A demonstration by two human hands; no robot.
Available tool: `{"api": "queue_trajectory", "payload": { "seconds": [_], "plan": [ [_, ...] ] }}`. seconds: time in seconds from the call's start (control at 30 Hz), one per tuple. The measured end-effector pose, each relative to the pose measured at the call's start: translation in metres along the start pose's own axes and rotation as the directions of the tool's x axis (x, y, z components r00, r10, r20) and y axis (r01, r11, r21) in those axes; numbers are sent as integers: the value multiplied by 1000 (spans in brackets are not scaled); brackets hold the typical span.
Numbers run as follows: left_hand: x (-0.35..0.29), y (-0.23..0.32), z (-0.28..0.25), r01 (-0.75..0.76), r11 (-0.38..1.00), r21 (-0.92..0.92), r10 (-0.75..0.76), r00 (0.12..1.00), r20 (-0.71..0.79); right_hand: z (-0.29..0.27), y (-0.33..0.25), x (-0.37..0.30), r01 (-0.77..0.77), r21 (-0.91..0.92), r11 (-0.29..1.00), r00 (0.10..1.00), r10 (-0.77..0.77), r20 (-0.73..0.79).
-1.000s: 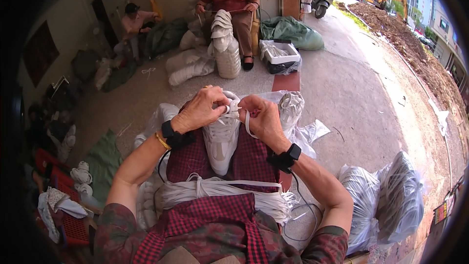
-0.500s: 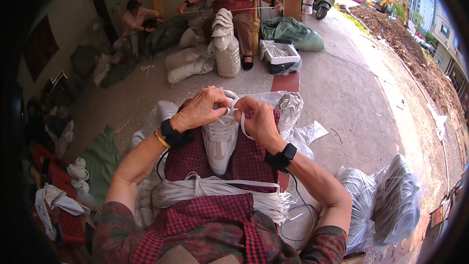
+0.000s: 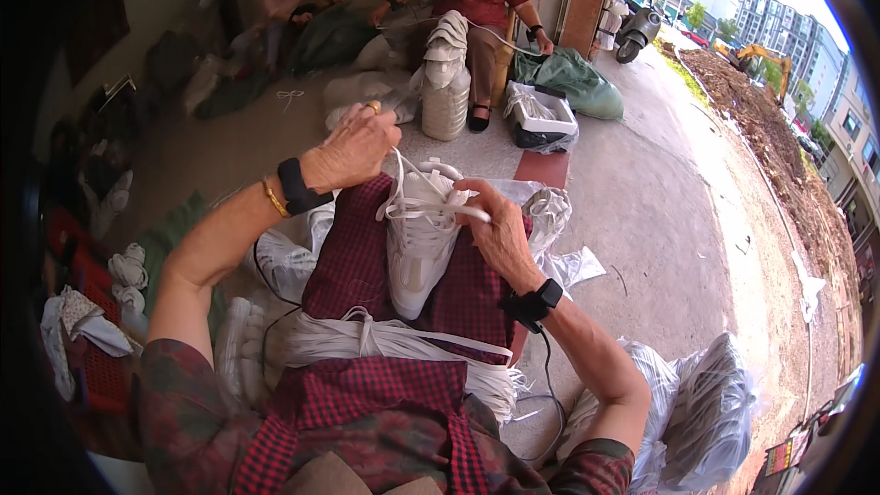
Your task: Lacing the upper portion of a white shoe during manufacturing.
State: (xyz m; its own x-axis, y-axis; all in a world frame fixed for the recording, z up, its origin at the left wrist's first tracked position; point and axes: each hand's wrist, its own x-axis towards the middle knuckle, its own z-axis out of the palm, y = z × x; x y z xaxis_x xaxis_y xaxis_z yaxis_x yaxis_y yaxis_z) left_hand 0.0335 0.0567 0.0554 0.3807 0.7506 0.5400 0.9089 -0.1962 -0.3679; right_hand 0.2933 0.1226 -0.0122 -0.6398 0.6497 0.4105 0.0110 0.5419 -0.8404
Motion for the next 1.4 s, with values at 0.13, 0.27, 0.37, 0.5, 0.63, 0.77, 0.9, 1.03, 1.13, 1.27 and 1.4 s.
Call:
{"api": "queue_trajectory", "payload": {
  "seconds": [0.13, 0.27, 0.37, 0.5, 0.63, 0.77, 0.9, 1.03, 1.13, 1.27, 1.4],
  "plan": [
    [-44, -31, -11, 254, 953, -165, -234, 963, 131, 3, -1, 4, -43, 3, 999, 999, 43, 18],
    [-62, -15, -25, 280, 817, -505, -358, 931, -64, -8, -7, 1, 118, -223, 968, 992, -104, 75],
    [-74, 6, -45, 468, 464, -752, -536, 824, 182, -22, -25, 0, 251, -338, 907, 967, -224, 118],
    [-73, 22, -15, 301, 321, -898, -435, 889, 143, -26, -45, 18, 250, -388, 887, 967, -251, 47],
    [-71, 39, 12, 325, 223, -919, -493, 851, 182, 12, -71, 37, 354, -359, 864, 913, -237, 331],
    [-66, 56, 18, 307, 318, -897, -570, 818, 78, 31, -51, 56, 489, -362, 794, 863, -379, 334],
    [-71, 57, 19, 330, 395, -857, -585, 810, 42, 36, -59, 65, 426, -376, 823, 900, -343, 270],
    [-70, 59, 22, 290, 426, -857, -578, 816, -11, 35, -46, 62, 303, -473, 827, 926, -139, 352],
    [-72, 59, 24, 312, 386, -868, -594, 804, 26, 40, -43, 62, 344, -384, 857, 903, -190, 385],
    [-71, 58, 24, 356, 238, -904, -604, 783, 150, 40, -53, 59, 253, -355, 900, 914, -102, 393],
    [-61, 67, 24, 277, 370, -887, -574, 819, 17, 41, -45, 55, 305, -372, 877, 918, -166, 361]
  ]
}}
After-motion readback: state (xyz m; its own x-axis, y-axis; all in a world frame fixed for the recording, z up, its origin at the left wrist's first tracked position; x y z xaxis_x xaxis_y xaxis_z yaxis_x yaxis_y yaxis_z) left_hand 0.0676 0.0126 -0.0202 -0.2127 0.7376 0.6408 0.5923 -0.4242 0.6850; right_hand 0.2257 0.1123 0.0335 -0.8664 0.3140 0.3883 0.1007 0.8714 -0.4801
